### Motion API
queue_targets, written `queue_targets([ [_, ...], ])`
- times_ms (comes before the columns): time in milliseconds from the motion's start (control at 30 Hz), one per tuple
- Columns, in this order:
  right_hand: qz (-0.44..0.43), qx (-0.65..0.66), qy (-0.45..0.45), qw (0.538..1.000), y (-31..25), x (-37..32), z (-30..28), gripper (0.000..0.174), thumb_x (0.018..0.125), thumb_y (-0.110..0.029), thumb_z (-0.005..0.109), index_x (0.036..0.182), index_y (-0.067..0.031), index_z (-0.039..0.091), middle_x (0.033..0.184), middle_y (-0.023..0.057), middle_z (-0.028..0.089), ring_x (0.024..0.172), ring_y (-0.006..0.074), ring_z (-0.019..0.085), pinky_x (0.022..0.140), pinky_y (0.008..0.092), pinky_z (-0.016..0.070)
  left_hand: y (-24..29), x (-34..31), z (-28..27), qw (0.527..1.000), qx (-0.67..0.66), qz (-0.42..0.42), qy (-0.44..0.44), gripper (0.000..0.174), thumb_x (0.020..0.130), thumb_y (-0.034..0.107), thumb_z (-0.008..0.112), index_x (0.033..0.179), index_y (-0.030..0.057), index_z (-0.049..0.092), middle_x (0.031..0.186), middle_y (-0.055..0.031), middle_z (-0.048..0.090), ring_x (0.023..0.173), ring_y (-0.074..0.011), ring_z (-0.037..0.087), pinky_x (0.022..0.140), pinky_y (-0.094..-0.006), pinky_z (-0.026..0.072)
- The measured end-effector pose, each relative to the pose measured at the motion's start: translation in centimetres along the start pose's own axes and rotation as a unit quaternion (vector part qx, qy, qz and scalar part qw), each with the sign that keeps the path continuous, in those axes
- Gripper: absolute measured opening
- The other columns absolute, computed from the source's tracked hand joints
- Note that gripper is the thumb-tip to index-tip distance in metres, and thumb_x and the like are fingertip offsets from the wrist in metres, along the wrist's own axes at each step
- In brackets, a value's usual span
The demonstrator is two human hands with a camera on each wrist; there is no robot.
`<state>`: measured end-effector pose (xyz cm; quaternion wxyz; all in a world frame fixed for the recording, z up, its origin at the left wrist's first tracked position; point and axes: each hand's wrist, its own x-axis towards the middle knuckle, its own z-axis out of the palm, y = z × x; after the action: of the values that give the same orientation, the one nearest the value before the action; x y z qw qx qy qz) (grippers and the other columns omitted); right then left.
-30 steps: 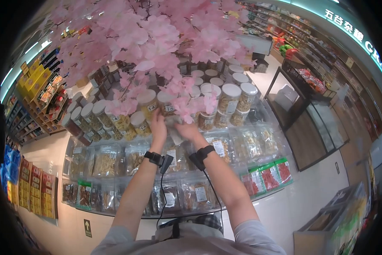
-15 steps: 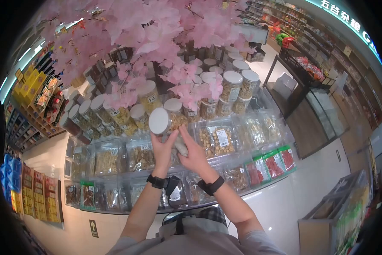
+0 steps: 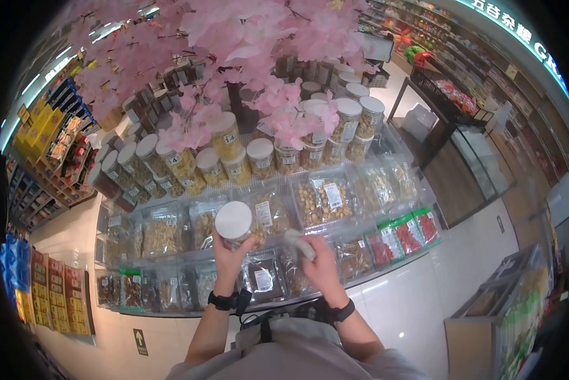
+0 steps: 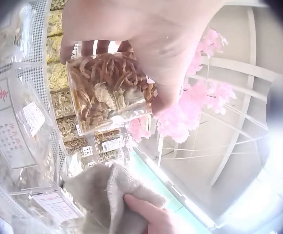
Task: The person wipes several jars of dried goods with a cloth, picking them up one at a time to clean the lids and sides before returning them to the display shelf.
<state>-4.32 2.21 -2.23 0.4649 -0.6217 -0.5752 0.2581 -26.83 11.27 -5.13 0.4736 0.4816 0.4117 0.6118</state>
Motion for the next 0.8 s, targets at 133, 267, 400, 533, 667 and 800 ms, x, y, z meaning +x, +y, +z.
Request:
queue_targets([
  [133, -0.006, -0.042, 0.113, 0.993, -1.7, 0.7, -0.7, 0.033, 0.091, -0.002, 0.063, 0.124, -0.0009, 0.068, 0.118, 0.0216, 0.071, 0.113, 0.0330, 0.069, 0.095, 0.0352, 0.0522, 3.6, -3.2, -0.3, 0.980, 0.169, 0.063, -0.079, 0.091, 0.064, 0.024, 0.096, 0.138, -0.0030, 0.051, 0.130, -0.0189, 0.062, 0.120, -0.0277, 0.063, 0.104, -0.0388, 0.0501],
  [267, 0.059, 0.197, 0.027, 0.978, -3.7, 0.4, 0.8, 0.039, 0.093, -0.001, 0.063, 0.132, -0.0011, 0.064, 0.123, 0.0199, 0.071, 0.114, 0.0371, 0.069, 0.097, 0.0391, 0.0519, 4.9, -4.8, 0.6, 0.944, 0.258, 0.124, -0.168, 0.081, 0.062, 0.021, 0.096, 0.130, -0.0033, 0.061, 0.124, -0.0178, 0.066, 0.113, -0.0280, 0.067, 0.097, -0.0383, 0.0545],
  [400, -0.091, 0.079, 0.024, 0.992, -6.9, -1.9, 0.8, 0.040, 0.094, -0.003, 0.064, 0.134, 0.0002, 0.064, 0.136, 0.0177, 0.066, 0.134, 0.0363, 0.057, 0.113, 0.0401, 0.0431, 5.1, -5.4, 0.2, 0.944, 0.261, 0.114, -0.166, 0.086, 0.061, 0.025, 0.097, 0.133, -0.0040, 0.061, 0.127, -0.0197, 0.066, 0.114, -0.0306, 0.067, 0.098, -0.0393, 0.0544],
  [533, -0.227, -0.004, -0.112, 0.967, -8.2, -4.3, -0.4, 0.050, 0.085, 0.006, 0.062, 0.134, -0.0008, 0.064, 0.142, 0.0161, 0.062, 0.142, 0.0375, 0.049, 0.119, 0.0482, 0.0378, 5.8, -6.1, -1.1, 0.950, 0.257, 0.096, -0.151, 0.088, 0.059, 0.024, 0.098, 0.133, -0.0047, 0.061, 0.127, -0.0186, 0.066, 0.114, -0.0271, 0.067, 0.097, -0.0384, 0.0544],
  [667, -0.119, 0.054, -0.088, 0.987, -7.6, -3.7, -1.0, 0.052, 0.084, 0.006, 0.058, 0.136, -0.0001, 0.062, 0.143, 0.0182, 0.060, 0.142, 0.0376, 0.048, 0.120, 0.0474, 0.0363, 6.7, -7.0, -1.4, 0.938, 0.282, 0.122, -0.159, 0.089, 0.057, 0.026, 0.098, 0.132, -0.0043, 0.062, 0.128, -0.0188, 0.066, 0.114, -0.0293, 0.067, 0.098, -0.0387, 0.0541],
  [800, -0.184, 0.014, -0.101, 0.978, -10.4, -4.4, 0.2, 0.053, 0.082, 0.006, 0.056, 0.135, 0.0005, 0.062, 0.143, 0.0186, 0.060, 0.141, 0.0381, 0.049, 0.120, 0.0479, 0.0372, 6.2, -7.7, -1.7, 0.931, 0.298, 0.145, -0.152, 0.088, 0.056, 0.029, 0.098, 0.132, 0.0016, 0.064, 0.125, -0.0168, 0.068, 0.111, -0.0317, 0.068, 0.095, -0.0410, 0.0556],
])
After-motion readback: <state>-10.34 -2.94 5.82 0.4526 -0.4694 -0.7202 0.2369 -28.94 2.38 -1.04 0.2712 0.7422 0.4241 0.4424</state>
